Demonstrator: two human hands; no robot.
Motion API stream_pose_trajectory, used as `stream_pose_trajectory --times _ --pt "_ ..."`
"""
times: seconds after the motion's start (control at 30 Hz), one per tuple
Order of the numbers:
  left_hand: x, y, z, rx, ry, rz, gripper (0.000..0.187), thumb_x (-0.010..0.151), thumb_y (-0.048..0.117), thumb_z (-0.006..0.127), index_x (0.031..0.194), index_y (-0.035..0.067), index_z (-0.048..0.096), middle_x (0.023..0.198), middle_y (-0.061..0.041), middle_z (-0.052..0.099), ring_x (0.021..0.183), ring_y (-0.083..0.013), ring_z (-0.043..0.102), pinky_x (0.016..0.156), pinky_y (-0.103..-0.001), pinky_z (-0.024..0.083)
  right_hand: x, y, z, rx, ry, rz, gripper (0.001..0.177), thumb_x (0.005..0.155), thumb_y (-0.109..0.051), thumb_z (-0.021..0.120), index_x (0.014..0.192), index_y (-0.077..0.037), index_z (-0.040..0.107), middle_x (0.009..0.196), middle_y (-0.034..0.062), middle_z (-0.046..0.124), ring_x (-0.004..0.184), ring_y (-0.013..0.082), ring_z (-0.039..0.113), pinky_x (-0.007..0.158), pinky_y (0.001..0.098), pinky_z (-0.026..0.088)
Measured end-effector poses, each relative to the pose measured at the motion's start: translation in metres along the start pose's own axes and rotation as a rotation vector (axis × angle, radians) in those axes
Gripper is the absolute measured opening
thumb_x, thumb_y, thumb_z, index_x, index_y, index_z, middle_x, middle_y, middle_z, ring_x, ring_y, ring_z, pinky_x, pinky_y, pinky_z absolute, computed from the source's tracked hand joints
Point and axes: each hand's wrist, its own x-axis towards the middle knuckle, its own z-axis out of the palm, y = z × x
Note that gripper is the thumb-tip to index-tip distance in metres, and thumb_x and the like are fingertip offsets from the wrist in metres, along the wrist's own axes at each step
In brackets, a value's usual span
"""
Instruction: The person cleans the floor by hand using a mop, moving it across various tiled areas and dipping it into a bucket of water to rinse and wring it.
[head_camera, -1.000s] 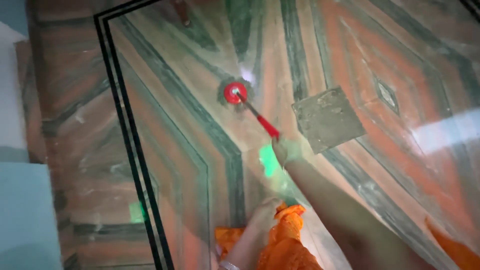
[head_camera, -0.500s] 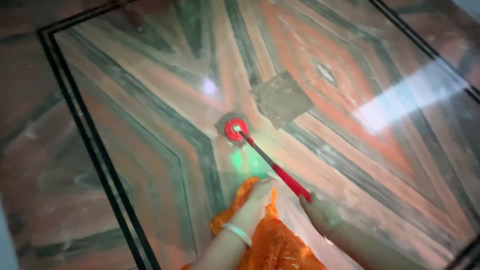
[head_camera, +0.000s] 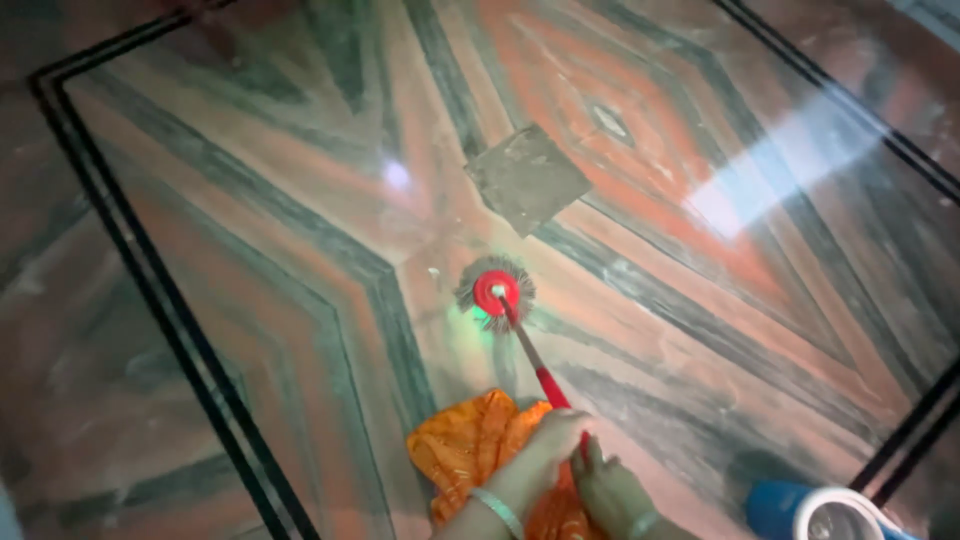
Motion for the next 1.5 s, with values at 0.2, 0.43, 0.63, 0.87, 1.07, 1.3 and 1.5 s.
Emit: stream_pose_trajectory --times 0.2,0.43,0.63,0.87,1.07,1.3,1.5 --pt "-0.008 0.02 -0.031 -0.101 0.298 -0.086 0.035 0.088 0.037 0.067 0.117 0.019 0.068 0.114 0.001 0.068 0.108 -0.0161 0.059 0.092 -0.036 0.047 0.148 0.117 -0.042 0.444 -0.049 0.417 0.052 0.085 -0.01 0.06 0.135 -0.004 0.047 0.111 0.022 0.066 0.095 0.0381 0.07 0.075 0.051 0.058" --pt "0.001 -0.053 -0.034 -0.278 0.433 -0.072 0.038 0.091 0.039 0.071 0.123 0.02 0.069 0.107 0.003 0.06 0.101 -0.0154 0.053 0.089 -0.038 0.043 0.248 0.161 -0.135 0.402 -0.057 0.331 0.042 0.084 -0.009 0.067 0.125 -0.001 0.06 0.118 0.0228 0.072 0.107 0.035 0.072 0.088 0.0442 0.059" --pt "-0.013 -0.06 -0.007 -0.16 0.371 0.017 0.04 0.088 0.041 0.065 0.119 0.015 0.07 0.109 0.0 0.07 0.099 -0.0151 0.061 0.084 -0.037 0.047 0.111 0.125 -0.115 0.238 -0.088 0.102 0.059 0.081 -0.007 0.068 0.134 0.002 0.044 0.117 0.0241 0.066 0.101 0.038 0.07 0.083 0.0466 0.058" --pt "-0.026 -0.096 0.041 -0.129 0.343 0.127 0.047 0.09 0.038 0.066 0.128 0.011 0.065 0.117 -0.004 0.064 0.109 -0.0169 0.055 0.093 -0.039 0.046 -0.112 0.059 -0.084 0.117 -0.26 -0.223 0.072 0.087 -0.01 0.057 0.15 0.006 0.026 0.114 0.0252 0.059 0.094 0.0389 0.068 0.075 0.0489 0.057" --pt "-0.061 -0.154 0.063 -0.238 0.385 -0.004 0.041 0.092 0.039 0.065 0.12 0.009 0.062 0.102 -0.005 0.06 0.094 -0.0189 0.055 0.081 -0.038 0.045 -0.181 0.004 -0.043 0.053 -0.272 -0.272 0.068 0.088 -0.013 0.055 0.15 0.003 0.032 0.12 0.0242 0.057 0.086 0.0347 0.07 0.073 0.0441 0.058" --pt "-0.079 -0.2 0.024 -0.387 0.545 0.212 0.019 0.091 0.028 0.063 0.09 0.009 0.066 0.079 0.001 0.054 0.071 -0.0126 0.049 0.062 -0.033 0.042 -0.066 -0.001 -0.042 -0.04 -0.093 -0.351 0.064 0.088 -0.01 0.052 0.147 0.004 0.032 0.122 0.025 0.056 0.084 0.0369 0.068 0.062 0.0486 0.058" --pt "-0.078 -0.228 -0.014 -0.335 0.713 0.352 0.017 0.089 0.023 0.064 0.079 0.009 0.066 0.072 0.002 0.053 0.064 -0.0116 0.048 0.056 -0.032 0.039 0.101 -0.039 -0.12 0.17 -0.048 -0.286 0.051 0.082 -0.005 0.06 0.131 -0.006 0.048 0.112 0.0167 0.065 0.095 0.0361 0.069 0.079 0.0467 0.057"
